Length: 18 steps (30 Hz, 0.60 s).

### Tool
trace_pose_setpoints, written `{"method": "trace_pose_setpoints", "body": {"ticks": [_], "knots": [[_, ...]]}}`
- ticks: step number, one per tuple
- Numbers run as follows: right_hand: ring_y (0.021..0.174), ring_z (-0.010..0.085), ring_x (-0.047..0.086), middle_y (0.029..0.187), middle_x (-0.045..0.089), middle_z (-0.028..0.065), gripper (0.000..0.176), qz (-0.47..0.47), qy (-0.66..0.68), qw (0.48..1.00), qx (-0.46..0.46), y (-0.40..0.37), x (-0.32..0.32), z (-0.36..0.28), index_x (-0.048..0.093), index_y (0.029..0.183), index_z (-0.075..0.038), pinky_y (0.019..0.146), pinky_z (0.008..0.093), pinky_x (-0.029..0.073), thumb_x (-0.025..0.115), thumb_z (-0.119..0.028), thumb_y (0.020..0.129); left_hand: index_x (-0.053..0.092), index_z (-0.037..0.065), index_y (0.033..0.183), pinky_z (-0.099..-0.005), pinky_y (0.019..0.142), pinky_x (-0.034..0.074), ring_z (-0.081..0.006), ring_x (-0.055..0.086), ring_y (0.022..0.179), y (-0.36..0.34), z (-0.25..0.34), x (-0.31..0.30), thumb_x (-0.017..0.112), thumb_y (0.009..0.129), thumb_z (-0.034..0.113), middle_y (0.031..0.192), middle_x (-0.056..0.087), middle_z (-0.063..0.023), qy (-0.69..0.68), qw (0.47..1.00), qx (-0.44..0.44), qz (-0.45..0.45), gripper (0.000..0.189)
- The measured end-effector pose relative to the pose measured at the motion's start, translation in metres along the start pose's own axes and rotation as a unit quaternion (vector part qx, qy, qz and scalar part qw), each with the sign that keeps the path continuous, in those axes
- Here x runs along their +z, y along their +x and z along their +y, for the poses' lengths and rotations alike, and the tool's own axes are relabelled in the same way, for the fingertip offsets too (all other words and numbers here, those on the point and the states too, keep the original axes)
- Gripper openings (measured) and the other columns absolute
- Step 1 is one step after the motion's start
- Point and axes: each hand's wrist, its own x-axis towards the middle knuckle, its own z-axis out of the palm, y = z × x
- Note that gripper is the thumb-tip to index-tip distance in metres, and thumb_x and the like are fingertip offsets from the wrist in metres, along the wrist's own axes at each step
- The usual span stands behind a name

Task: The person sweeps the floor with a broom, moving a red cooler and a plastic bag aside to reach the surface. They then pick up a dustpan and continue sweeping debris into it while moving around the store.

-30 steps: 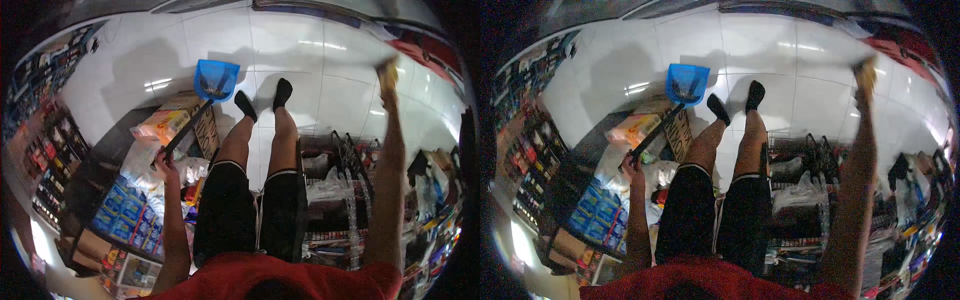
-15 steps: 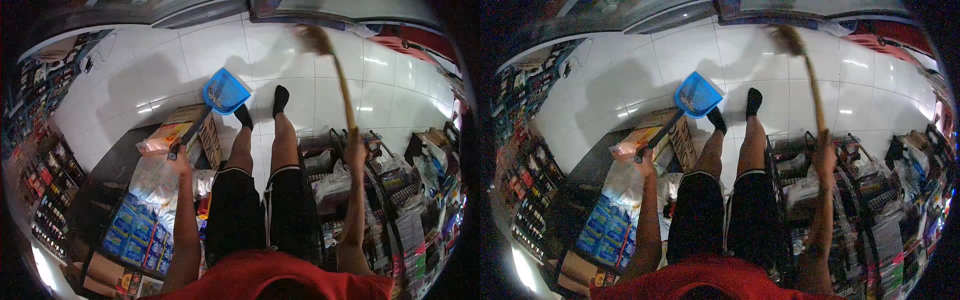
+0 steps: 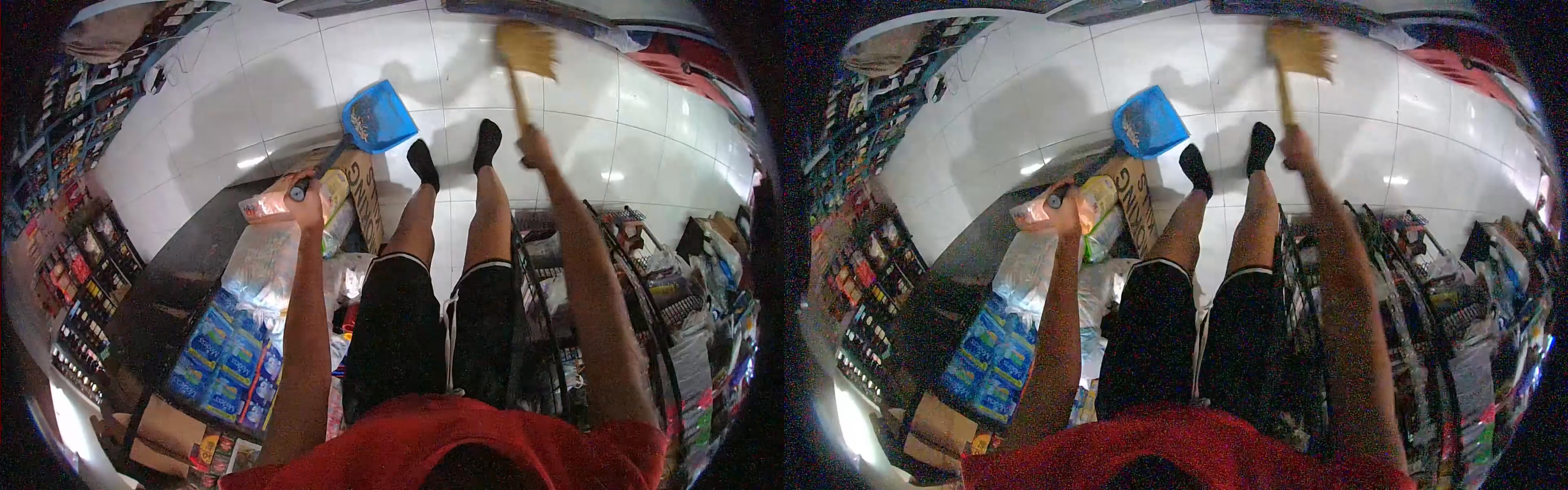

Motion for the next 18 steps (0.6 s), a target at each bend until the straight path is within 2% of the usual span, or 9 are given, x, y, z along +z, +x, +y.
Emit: {"method": "trace_pose_setpoints", "body": {"ticks": [2, 7, 10, 12, 13, 14, 15, 17, 18], "knots": [[0.08, 0.0394, 0.056, 0.084, 0.055, 0.0261, 0.043, 0.013, -0.038, 0.995, -0.087, -0.044, 0.052, -0.009, 0.042, 0.105, -0.002, 0.069, 0.0482, 0.044, 0.057, -0.019, 0.067, 0.058, 0.0, 0.075, -0.0269, 0.077, 0.041, -0.0162, 0.055, 0.08, 0.006, -0.011, -0.001, 0.054, 0.063, -0.008, 0.08, 0.059, -0.0056, -0.049, 0.999, 0.008, 0.006, 0.015], [0.085, 0.0426, 0.053, 0.092, 0.055, 0.0265, 0.061, -0.092, -0.004, 0.995, 0.032, -0.182, -0.053, -0.029, 0.029, 0.128, -0.009, 0.067, 0.0452, 0.044, 0.054, -0.015, 0.072, 0.058, 0.001, 0.074, -0.0279, 0.076, 0.043, -0.0155, 0.055, 0.08, 0.026, -0.029, -0.006, 0.055, 0.064, -0.009, 0.081, 0.06, -0.0065, -0.069, 0.997, -0.027, 0.023, 0.014], [0.079, 0.0364, 0.057, 0.09, 0.056, 0.023, 0.054, 0.055, 0.044, 0.997, 0.032, -0.249, -0.095, 0.027, 0.039, 0.123, -0.007, 0.065, 0.0391, 0.045, 0.056, -0.014, 0.072, 0.058, 0.001, 0.075, -0.0278, 0.074, 0.044, -0.0161, 0.056, 0.079, 0.034, -0.024, -0.014, 0.055, 0.064, -0.01, 0.083, 0.06, -0.0073, -0.064, 0.998, 0.007, 0.003, 0.016], [0.066, 0.0221, 0.053, 0.085, 0.058, 0.0156, 0.051, 0.104, 0.299, 0.944, 0.089, -0.247, -0.107, 0.103, 0.036, 0.126, -0.007, 0.06, 0.0344, 0.044, 0.053, -0.018, 0.079, 0.058, 0.001, 0.076, -0.027, 0.069, 0.046, -0.0161, 0.057, 0.077, 0.034, -0.017, -0.014, 0.055, 0.065, -0.01, 0.085, 0.06, -0.0077, -0.096, 0.995, -0.002, -0.004, 0.015], [0.064, 0.0178, 0.051, 0.082, 0.058, 0.0126, 0.05, 0.11, 0.484, 0.855, 0.151, -0.235, -0.108, 0.134, 0.035, 0.128, -0.007, 0.058, 0.0322, 0.044, 0.051, -0.019, 0.082, 0.058, 0.001, 0.076, -0.0267, 0.068, 0.047, -0.0159, 0.057, 0.077, 0.039, -0.024, -0.015, 0.055, 0.065, -0.01, 0.085, 0.06, -0.0079, -0.079, 0.997, 0.017, -0.001, 0.015], [0.063, 0.013, 0.05, 0.074, 0.055, 0.01, 0.042, 0.096, 0.12, 0.982, 0.106, -0.231, -0.135, 0.116, 0.041, 0.123, -0.004, 0.053, 0.029, 0.042, 0.048, -0.021, 0.085, 0.058, 0.0, 0.077, -0.0265, 0.066, 0.047, -0.0157, 0.057, 0.076, 0.042, -0.028, -0.016, 0.055, 0.066, -0.01, 0.086, 0.06, -0.0081, -0.063, 0.997, 0.037, 0.004, 0.015], [0.055, 0.0109, 0.049, 0.065, 0.051, 0.0073, 0.033, 0.137, 0.177, 0.964, 0.143, -0.216, -0.141, 0.105, 0.049, 0.111, -0.001, 0.045, 0.027, 0.039, 0.048, -0.021, 0.084, 0.058, 0.0, 0.077, -0.0265, 0.066, 0.047, -0.0157, 0.057, 0.076, 0.044, -0.027, -0.015, 0.055, 0.066, -0.01, 0.086, 0.06, -0.0081, -0.064, 0.997, 0.038, 0.004, 0.015], [0.046, 0.0102, 0.047, 0.063, 0.053, 0.0044, 0.027, 0.026, 0.239, 0.952, 0.19, -0.154, -0.14, 0.126, 0.053, 0.099, 0.002, 0.039, 0.0267, 0.036, 0.047, -0.02, 0.085, 0.058, 0.0, 0.077, -0.0259, 0.066, 0.047, -0.0155, 0.057, 0.076, 0.045, -0.025, -0.014, 0.055, 0.066, -0.01, 0.086, 0.06, -0.0079, -0.083, 0.996, -0.006, -0.008, 0.016], [0.04, 0.0116, 0.044, 0.062, 0.054, 0.0019, 0.025, 0.041, 0.266, 0.96, 0.083, -0.136, -0.117, 0.127, 0.055, 0.097, 0.002, 0.036, 0.0263, 0.035, 0.049, -0.018, 0.083, 0.058, 0.0, 0.077, -0.0259, 0.066, 0.047, -0.0155, 0.057, 0.076, 0.044, -0.026, -0.015, 0.055, 0.066, -0.01, 0.086, 0.06, -0.0079, -0.079, 0.997, -0.006, -0.008, 0.016]]}}
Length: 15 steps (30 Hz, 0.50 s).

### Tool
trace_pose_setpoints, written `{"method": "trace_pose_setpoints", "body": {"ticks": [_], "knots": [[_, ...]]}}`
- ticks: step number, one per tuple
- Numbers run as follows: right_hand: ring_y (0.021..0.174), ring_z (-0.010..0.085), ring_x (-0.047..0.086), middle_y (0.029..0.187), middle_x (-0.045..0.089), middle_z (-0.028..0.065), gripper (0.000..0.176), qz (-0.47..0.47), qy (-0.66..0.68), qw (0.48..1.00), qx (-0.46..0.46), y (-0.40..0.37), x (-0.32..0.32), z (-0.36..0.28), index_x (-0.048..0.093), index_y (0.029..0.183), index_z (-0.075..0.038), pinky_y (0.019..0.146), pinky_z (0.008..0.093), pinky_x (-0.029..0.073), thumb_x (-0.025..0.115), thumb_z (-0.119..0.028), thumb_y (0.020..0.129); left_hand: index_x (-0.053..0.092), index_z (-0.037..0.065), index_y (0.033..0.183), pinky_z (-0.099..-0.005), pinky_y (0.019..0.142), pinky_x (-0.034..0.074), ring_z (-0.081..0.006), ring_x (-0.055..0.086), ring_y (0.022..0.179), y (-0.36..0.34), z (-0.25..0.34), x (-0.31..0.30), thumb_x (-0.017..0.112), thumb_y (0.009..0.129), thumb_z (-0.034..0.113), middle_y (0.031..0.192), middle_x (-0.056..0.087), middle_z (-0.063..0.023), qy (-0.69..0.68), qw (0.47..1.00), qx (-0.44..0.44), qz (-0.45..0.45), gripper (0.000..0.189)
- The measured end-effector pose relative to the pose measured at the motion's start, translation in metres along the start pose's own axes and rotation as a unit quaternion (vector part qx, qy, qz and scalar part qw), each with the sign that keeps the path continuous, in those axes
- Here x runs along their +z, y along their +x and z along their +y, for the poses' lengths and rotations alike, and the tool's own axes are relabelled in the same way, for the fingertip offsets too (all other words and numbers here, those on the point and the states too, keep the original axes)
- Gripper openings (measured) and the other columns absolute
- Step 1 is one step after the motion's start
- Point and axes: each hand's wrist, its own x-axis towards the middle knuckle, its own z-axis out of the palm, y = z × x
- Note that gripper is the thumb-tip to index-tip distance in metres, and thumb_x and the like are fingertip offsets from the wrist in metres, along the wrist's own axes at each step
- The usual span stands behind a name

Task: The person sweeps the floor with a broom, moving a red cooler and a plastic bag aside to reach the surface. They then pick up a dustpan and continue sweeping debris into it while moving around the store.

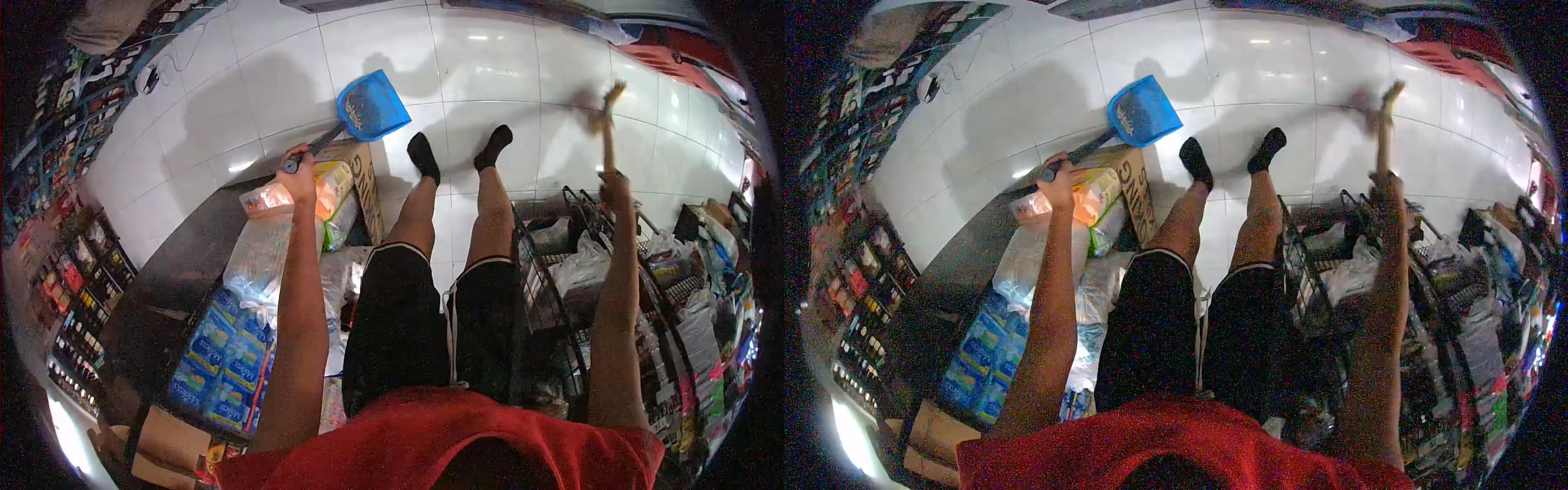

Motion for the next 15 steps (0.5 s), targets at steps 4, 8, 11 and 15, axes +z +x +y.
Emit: {"method": "trace_pose_setpoints", "body": {"ticks": [4, 8, 11, 15], "knots": [[0.055, 0.02, 0.049, 0.069, 0.053, 0.0088, 0.024, -0.061, -0.187, 0.972, -0.131, -0.008, 0.171, -0.048, 0.054, 0.094, -0.001, 0.048, 0.0301, 0.039, 0.057, -0.011, 0.073, 0.059, -0.001, 0.077, -0.0268, 0.072, 0.044, -0.0158, 0.057, 0.077, 0.004, -0.008, 0.003, 0.055, 0.065, -0.009, 0.084, 0.061, -0.0073, 0.019, 0.999, 0.025, -0.008, 0.015], [0.084, 0.0332, 0.056, 0.089, 0.058, 0.0197, 0.044, -0.187, -0.103, 0.976, 0.035, -0.122, 0.248, -0.149, 0.05, 0.107, 0.002, 0.074, 0.0387, 0.043, 0.063, -0.018, 0.07, 0.059, -0.001, 0.074, -0.0273, 0.073, 0.044, -0.0151, 0.057, 0.077, 0.007, -0.008, 0.012, 0.054, 0.064, -0.009, 0.082, 0.061, -0.0074, 0.038, 0.999, 0.018, 0.005, 0.015], [0.085, 0.0277, 0.058, 0.093, 0.059, 0.019, 0.055, -0.067, -0.035, 0.968, -0.241, -0.166, 0.206, -0.131, 0.034, 0.125, -0.007, 0.072, 0.0368, 0.045, 0.057, -0.011, 0.076, 0.059, -0.001, 0.074, -0.0271, 0.073, 0.044, -0.0149, 0.057, 0.077, 0.01, -0.001, 0.012, 0.054, 0.063, -0.009, 0.08, 0.061, -0.0069, 0.048, 0.999, 0.017, 0.017, 0.014], [0.075, 0.0191, 0.056, 0.094, 0.06, 0.0153, 0.054, -0.005, -0.129, 0.991, -0.026, -0.182, 0.094, -0.114, 0.037, 0.126, -0.011, 0.066, 0.0312, 0.046, 0.056, -0.005, 0.075, 0.06, -0.001, 0.074, -0.0258, 0.071, 0.044, -0.0135, 0.056, 0.074, 0.011, -0.006, 0.011, 0.054, 0.064, -0.007, 0.077, 0.06, -0.0055, 0.026, 0.999, 0.006, 0.02, 0.013]]}}
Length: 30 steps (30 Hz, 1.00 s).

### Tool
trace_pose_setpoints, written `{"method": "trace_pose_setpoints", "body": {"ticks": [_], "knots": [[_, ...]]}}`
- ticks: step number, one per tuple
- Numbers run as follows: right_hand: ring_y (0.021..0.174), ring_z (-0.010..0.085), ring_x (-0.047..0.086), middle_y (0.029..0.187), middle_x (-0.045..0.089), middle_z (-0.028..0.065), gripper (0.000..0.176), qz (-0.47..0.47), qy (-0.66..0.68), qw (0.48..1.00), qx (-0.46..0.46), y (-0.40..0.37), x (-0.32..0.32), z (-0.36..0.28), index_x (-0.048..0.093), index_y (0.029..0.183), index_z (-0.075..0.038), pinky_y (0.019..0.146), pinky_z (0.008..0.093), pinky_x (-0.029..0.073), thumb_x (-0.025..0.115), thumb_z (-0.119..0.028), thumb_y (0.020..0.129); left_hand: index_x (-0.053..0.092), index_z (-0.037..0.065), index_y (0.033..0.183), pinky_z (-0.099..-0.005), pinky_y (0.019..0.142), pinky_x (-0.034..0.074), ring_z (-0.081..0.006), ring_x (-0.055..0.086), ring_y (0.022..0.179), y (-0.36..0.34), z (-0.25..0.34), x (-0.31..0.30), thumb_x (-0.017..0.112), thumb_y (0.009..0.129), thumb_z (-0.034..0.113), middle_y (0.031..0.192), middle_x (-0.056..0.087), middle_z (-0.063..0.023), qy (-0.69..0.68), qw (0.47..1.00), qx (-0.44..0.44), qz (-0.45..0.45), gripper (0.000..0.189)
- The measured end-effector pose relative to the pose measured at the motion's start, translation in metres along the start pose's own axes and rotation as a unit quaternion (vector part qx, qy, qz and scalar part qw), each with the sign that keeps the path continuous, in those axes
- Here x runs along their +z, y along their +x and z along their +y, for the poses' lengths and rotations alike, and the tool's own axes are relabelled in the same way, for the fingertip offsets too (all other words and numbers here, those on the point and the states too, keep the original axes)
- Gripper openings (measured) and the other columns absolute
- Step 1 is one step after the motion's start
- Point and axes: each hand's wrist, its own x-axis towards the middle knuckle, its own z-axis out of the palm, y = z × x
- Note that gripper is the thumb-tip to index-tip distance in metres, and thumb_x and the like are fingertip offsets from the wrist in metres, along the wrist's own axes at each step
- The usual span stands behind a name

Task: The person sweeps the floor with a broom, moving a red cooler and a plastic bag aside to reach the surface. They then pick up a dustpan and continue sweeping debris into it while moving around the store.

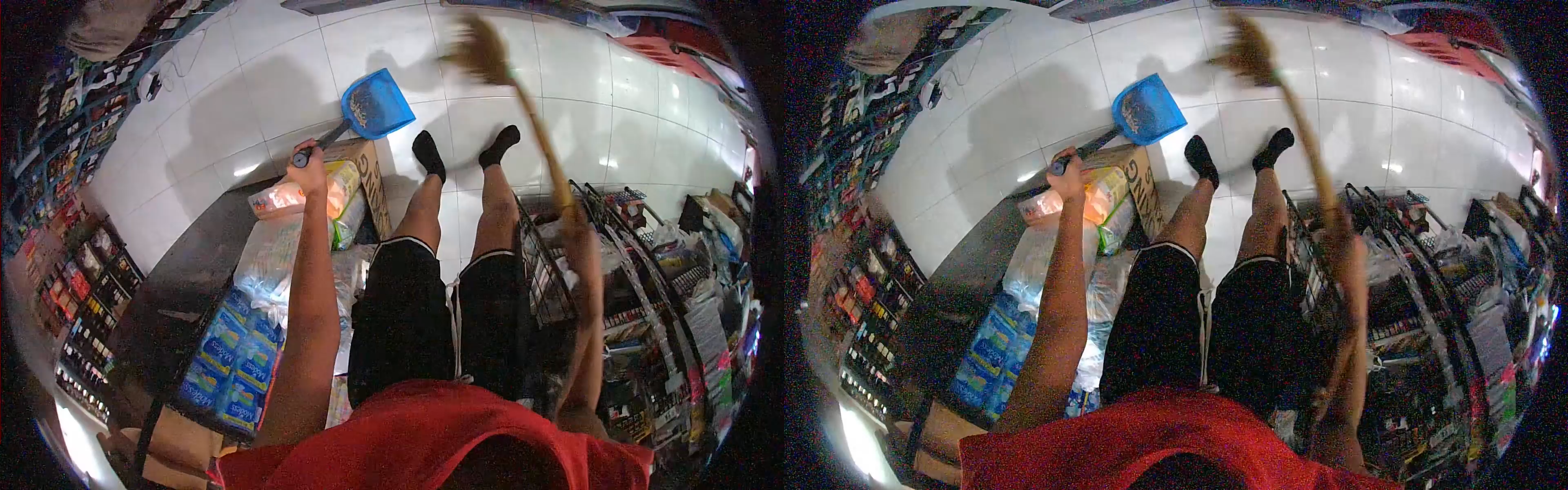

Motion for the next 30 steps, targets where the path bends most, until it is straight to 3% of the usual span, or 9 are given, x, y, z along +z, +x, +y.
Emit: {"method": "trace_pose_setpoints", "body": {"ticks": [3, 7, 12, 13, 17, 21, 25, 27, 30], "knots": [[0.057, 0.0169, 0.05, 0.08, 0.06, 0.0133, 0.046, 0.102, 0.022, 0.992, -0.075, 0.061, -0.021, 0.041, 0.044, 0.117, -0.004, 0.05, 0.0305, 0.043, 0.057, -0.003, 0.073, 0.06, 0.0, 0.075, -0.026, 0.07, 0.044, -0.0125, 0.055, 0.072, 0.001, -0.001, 0.0, 0.055, 0.064, -0.006, 0.076, 0.06, -0.0044, -0.018, 0.999, -0.03, -0.004, 0.013], [0.065, 0.0172, 0.052, 0.075, 0.053, 0.0132, 0.043, -0.075, 0.001, 0.997, 0.036, 0.152, 0.049, 0.041, 0.046, 0.114, -0.002, 0.056, 0.031, 0.044, 0.059, -0.011, 0.074, 0.06, 0.0, 0.075, -0.0256, 0.069, 0.044, -0.0115, 0.054, 0.071, 0.0, 0.0, 0.001, 0.054, 0.064, -0.007, 0.075, 0.059, -0.0033, -0.033, 0.999, -0.037, 0.0, 0.014], [0.076, 0.0391, 0.054, 0.08, 0.056, 0.0237, 0.046, -0.131, -0.049, 0.988, -0.068, 0.097, 0.196, -0.035, 0.046, 0.112, -0.006, 0.067, 0.0427, 0.044, 0.059, -0.011, 0.068, 0.06, 0.0, 0.073, -0.0252, 0.071, 0.044, -0.012, 0.055, 0.072, 0.006, -0.013, -0.001, 0.055, 0.063, -0.007, 0.076, 0.06, -0.0037, -0.015, 1.0, -0.007, -0.002, 0.013], [0.077, 0.0397, 0.054, 0.083, 0.056, 0.0249, 0.051, -0.199, 0.042, 0.979, 0.032, 0.066, 0.175, -0.074, 0.043, 0.117, -0.007, 0.069, 0.0426, 0.044, 0.06, -0.012, 0.068, 0.059, 0.0, 0.073, -0.0252, 0.071, 0.044, -0.0121, 0.055, 0.073, 0.009, -0.014, -0.002, 0.055, 0.063, -0.007, 0.076, 0.06, -0.0038, -0.02, 1.0, -0.012, 0.001, 0.013], [0.083, 0.0395, 0.056, 0.088, 0.057, 0.0258, 0.061, -0.007, 0.096, 0.962, -0.255, 0.031, 0.146, -0.024, 0.033, 0.127, -0.009, 0.07, 0.0405, 0.045, 0.06, -0.014, 0.072, 0.059, 0.0, 0.073, -0.0269, 0.071, 0.045, -0.013, 0.056, 0.073, 0.01, 0.0, 0.0, 0.055, 0.063, -0.007, 0.078, 0.061, -0.0052, 0.004, 0.999, 0.032, 0.003, 0.013], [0.072, 0.0225, 0.059, 0.087, 0.061, 0.0137, 0.041, 0.013, -0.08, 0.996, -0.042, 0.015, 0.016, -0.017, 0.046, 0.116, -0.006, 0.064, 0.0313, 0.046, 0.056, -0.01, 0.077, 0.06, -0.002, 0.077, -0.0259, 0.067, 0.045, -0.0139, 0.055, 0.074, 0.022, 0.021, -0.031, 0.054, 0.063, -0.009, 0.08, 0.06, -0.0074, -0.044, 0.997, -0.029, -0.063, 0.016], [0.058, 0.0196, 0.057, 0.072, 0.06, 0.0106, 0.027, 0.173, -0.003, 0.976, -0.129, 0.103, -0.033, 0.052, 0.05, 0.108, -0.003, 0.05, 0.0285, 0.046, 0.05, -0.012, 0.082, 0.06, -0.003, 0.078, -0.0253, 0.062, 0.045, -0.0142, 0.055, 0.074, 0.043, 0.021, -0.063, 0.053, 0.063, -0.009, 0.084, 0.06, -0.0093, -0.008, 0.997, -0.009, -0.073, 0.017], [0.047, 0.0153, 0.052, 0.067, 0.059, 0.0089, 0.017, 0.015, 0.078, 0.994, 0.071, 0.148, -0.04, 0.021, 0.05, 0.097, -0.002, 0.04, 0.028, 0.042, 0.048, -0.01, 0.082, 0.06, -0.003, 0.078, -0.0249, 0.063, 0.045, -0.0143, 0.054, 0.072, 0.048, 0.022, -0.07, 0.053, 0.063, -0.009, 0.085, 0.06, -0.0096, -0.008, 0.997, 0.004, -0.077, 0.017], [0.046, 0.0138, 0.047, 0.061, 0.053, 0.0055, 0.012, -0.161, 0.258, 0.952, 0.046, 0.203, 0.04, 0.051, 0.05, 0.083, -0.004, 0.04, 0.0319, 0.04, 0.054, -0.013, 0.077, 0.06, -0.002, 0.077, -0.0246, 0.064, 0.044, -0.0137, 0.054, 0.071, 0.06, 0.012, -0.066, 0.053, 0.063, -0.008, 0.082, 0.06, -0.0082, 0.009, 0.998, 0.032, -0.045, 0.017]]}}
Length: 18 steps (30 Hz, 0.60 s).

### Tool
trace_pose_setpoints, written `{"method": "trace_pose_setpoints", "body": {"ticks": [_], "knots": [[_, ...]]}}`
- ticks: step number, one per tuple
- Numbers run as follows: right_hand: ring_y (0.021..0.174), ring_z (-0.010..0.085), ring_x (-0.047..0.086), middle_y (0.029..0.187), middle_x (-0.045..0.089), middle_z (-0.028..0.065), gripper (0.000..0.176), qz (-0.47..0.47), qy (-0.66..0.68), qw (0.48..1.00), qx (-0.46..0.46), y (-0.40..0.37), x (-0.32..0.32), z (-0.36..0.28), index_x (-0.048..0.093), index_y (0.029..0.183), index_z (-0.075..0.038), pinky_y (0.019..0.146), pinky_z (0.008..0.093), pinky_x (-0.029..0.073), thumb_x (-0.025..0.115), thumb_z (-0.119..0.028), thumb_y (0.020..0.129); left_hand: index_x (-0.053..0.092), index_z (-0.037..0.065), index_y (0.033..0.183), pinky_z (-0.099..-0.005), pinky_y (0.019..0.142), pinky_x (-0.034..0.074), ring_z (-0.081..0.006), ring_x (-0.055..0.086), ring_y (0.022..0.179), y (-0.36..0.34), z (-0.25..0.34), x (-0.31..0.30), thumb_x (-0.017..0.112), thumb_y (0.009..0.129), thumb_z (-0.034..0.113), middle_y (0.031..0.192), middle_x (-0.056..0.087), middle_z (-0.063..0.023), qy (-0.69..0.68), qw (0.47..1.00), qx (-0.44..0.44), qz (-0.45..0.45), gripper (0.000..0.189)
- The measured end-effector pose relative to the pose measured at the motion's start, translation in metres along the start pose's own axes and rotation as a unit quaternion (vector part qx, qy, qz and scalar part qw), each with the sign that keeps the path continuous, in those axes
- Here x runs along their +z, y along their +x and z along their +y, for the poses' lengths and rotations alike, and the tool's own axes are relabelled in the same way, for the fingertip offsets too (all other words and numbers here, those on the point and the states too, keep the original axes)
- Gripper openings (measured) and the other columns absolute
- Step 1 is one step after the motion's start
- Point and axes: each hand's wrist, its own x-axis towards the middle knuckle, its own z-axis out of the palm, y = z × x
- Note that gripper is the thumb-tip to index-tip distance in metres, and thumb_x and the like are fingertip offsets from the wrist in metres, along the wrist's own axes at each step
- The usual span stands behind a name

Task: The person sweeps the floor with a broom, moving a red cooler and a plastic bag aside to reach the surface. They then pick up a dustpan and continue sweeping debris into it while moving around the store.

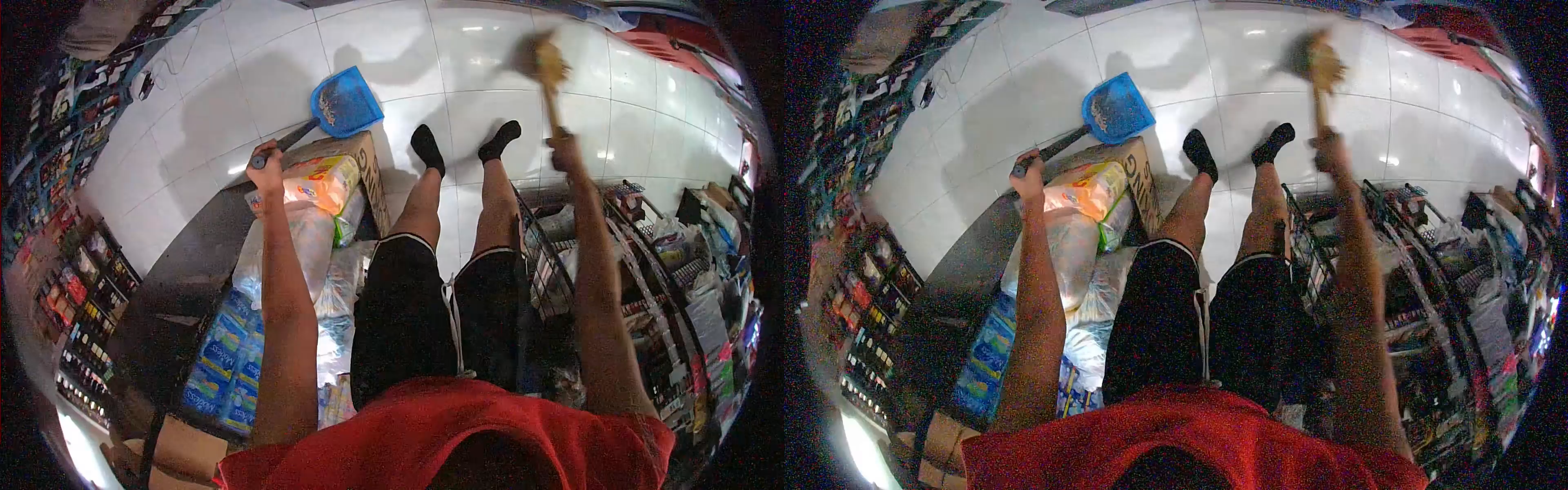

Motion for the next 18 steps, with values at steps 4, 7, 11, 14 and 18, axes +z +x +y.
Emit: {"method": "trace_pose_setpoints", "body": {"ticks": [4, 7, 11, 14, 18], "knots": [[0.068, 0.0295, 0.055, 0.073, 0.056, 0.0176, 0.023, -0.005, -0.509, 0.819, -0.264, -0.026, 0.199, 0.005, 0.055, 0.082, -0.003, 0.062, 0.0402, 0.044, 0.058, -0.022, 0.068, 0.06, -0.001, 0.076, -0.0245, 0.064, 0.044, -0.0135, 0.054, 0.069, 0.006, -0.018, -0.003, 0.052, 0.062, -0.007, 0.077, 0.061, -0.0065, -0.03, 0.999, 0.0, 0.025, 0.018], [0.09, 0.0422, 0.05, 0.09, 0.054, 0.0293, 0.051, -0.014, -0.216, 0.961, -0.173, -0.055, 0.278, 0.018, 0.042, 0.117, -0.006, 0.074, 0.0429, 0.043, 0.058, -0.019, 0.071, 0.06, -0.001, 0.076, -0.0248, 0.063, 0.044, -0.0141, 0.055, 0.069, 0.003, -0.011, -0.006, 0.052, 0.06, -0.007, 0.078, 0.061, -0.0066, -0.001, 1.0, -0.009, 0.027, 0.018], [0.086, 0.0444, 0.051, 0.091, 0.055, 0.0283, 0.063, -0.073, -0.286, 0.953, -0.064, -0.141, 0.249, -0.044, 0.025, 0.128, -0.01, 0.072, 0.0452, 0.044, 0.056, -0.016, 0.073, 0.06, -0.003, 0.077, -0.0251, 0.062, 0.044, -0.0136, 0.055, 0.069, 0.001, -0.019, -0.013, 0.053, 0.061, -0.006, 0.08, 0.061, -0.0087, 0.003, 0.999, 0.009, 0.045, 0.018], [0.082, 0.0422, 0.055, 0.092, 0.055, 0.0274, 0.071, -0.045, -0.266, 0.954, -0.132, -0.192, 0.208, -0.03, 0.012, 0.133, -0.012, 0.072, 0.0443, 0.045, 0.056, -0.019, 0.077, 0.06, -0.004, 0.079, -0.025, 0.06, 0.043, -0.0128, 0.053, 0.067, 0.0, -0.016, -0.018, 0.054, 0.061, -0.006, 0.081, 0.061, -0.0095, -0.028, 0.998, 0.005, 0.052, 0.019], [0.084, 0.0266, 0.056, 0.098, 0.055, 0.015, 0.061, -0.052, -0.158, 0.983, -0.074, -0.231, 0.184, -0.044, 0.027, 0.128, -0.003, 0.074, 0.0327, 0.044, 0.058, -0.01, 0.076, 0.058, -0.005, 0.084, -0.0247, 0.058, 0.041, -0.0125, 0.05, 0.064, -0.008, -0.015, -0.038, 0.055, 0.064, -0.004, 0.08, 0.058, -0.0078, -0.073, 0.995, -0.035, 0.065, 0.02]]}}
